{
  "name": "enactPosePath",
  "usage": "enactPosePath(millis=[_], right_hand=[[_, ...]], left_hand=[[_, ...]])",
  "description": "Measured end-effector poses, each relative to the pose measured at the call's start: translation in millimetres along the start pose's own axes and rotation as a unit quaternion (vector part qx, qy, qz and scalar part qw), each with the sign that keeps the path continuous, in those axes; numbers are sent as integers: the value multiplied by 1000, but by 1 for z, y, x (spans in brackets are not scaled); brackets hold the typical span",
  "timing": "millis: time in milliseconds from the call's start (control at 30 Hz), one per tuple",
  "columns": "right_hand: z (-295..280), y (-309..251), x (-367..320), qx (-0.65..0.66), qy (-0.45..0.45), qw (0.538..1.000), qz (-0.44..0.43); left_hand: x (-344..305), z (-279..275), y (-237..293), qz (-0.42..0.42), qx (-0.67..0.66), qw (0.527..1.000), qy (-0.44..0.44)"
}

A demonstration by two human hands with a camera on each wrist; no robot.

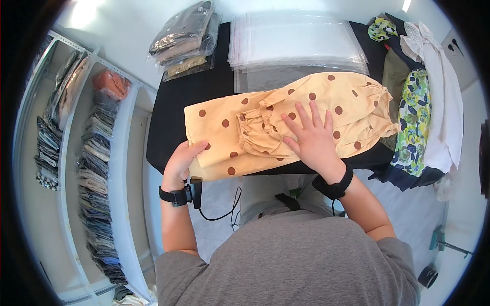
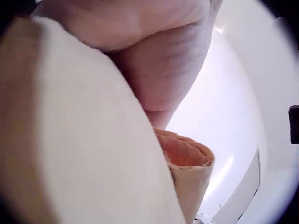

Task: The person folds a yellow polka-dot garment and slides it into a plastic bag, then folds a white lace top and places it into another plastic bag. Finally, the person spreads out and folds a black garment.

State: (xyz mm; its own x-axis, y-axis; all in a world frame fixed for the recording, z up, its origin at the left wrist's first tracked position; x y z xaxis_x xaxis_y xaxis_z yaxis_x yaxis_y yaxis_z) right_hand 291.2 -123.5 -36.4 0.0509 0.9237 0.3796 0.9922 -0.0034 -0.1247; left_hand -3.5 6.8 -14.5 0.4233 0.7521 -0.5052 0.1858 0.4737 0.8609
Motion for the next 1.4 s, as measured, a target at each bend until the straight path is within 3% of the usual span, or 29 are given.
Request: enactPosePath(millis=[133,233,300,367,567,700,733,767,800,833,867,900,967,1033,1067,1100,1167,1200,1267,1300,1367,1400], right_hand=[[-2,-3,1,-6,-2,1000,2],[-7,-16,3,9,-24,999,33],[-5,-28,5,67,-30,997,-19],[2,-30,2,49,-28,998,-25],[5,-27,-1,45,-49,997,-34],[15,-24,-10,-9,-87,995,-55],[10,-20,-9,251,8,967,-40],[7,-21,-8,250,11,967,-39],[5,-21,-7,446,14,895,13],[5,-21,-8,622,17,780,65],[20,-22,-12,409,18,912,-21],[18,-20,-12,410,20,912,-20],[11,-17,-13,368,1,930,-12],[10,-13,-6,413,18,911,6],[10,-13,-5,459,29,888,21],[10,-13,-5,461,31,886,23],[8,-14,-4,386,72,919,-20],[8,-14,-4,387,70,919,-19],[6,-15,-9,251,96,962,-39],[0,-15,-15,252,90,963,-37],[-18,-13,-29,278,-129,952,2],[-28,-7,-39,275,-137,951,3]], left_hand=[[-13,1,7,16,-35,999,-15],[-27,21,24,88,-99,991,-16],[-39,46,46,164,-176,969,-64],[-42,67,60,171,-190,963,-88],[-19,146,92,166,-137,964,-154],[21,214,79,122,8,973,-196],[31,225,70,124,9,972,-198],[40,235,61,106,14,967,-233],[42,242,59,89,20,960,-266],[43,246,57,89,22,959,-267],[43,249,53,36,83,963,-252],[41,250,49,-18,143,961,-236],[42,234,41,3,136,954,-269],[40,214,46,221,255,903,-266],[35,201,49,283,322,868,-252],[34,190,47,281,325,867,-254],[30,176,42,474,479,712,-197],[26,175,38,472,478,714,-197],[21,178,28,444,589,655,-163],[20,181,24,441,586,659,-166],[21,189,15,432,632,631,-123],[20,192,11,431,626,638,-125]])
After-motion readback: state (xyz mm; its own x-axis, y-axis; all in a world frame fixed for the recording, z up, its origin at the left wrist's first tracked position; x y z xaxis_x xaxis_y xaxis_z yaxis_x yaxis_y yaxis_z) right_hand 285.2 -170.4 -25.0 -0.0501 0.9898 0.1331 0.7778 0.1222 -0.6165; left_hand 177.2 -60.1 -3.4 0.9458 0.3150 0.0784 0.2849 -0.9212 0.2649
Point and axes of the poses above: each hand's wrist, its own x-axis towards the middle knuckle, its own z-axis out of the palm, y = z × x, the point moved 2 cm from there along x, towards the middle knuckle, and after that the axes turned 1 degree about -y, right-handed, at the moved point
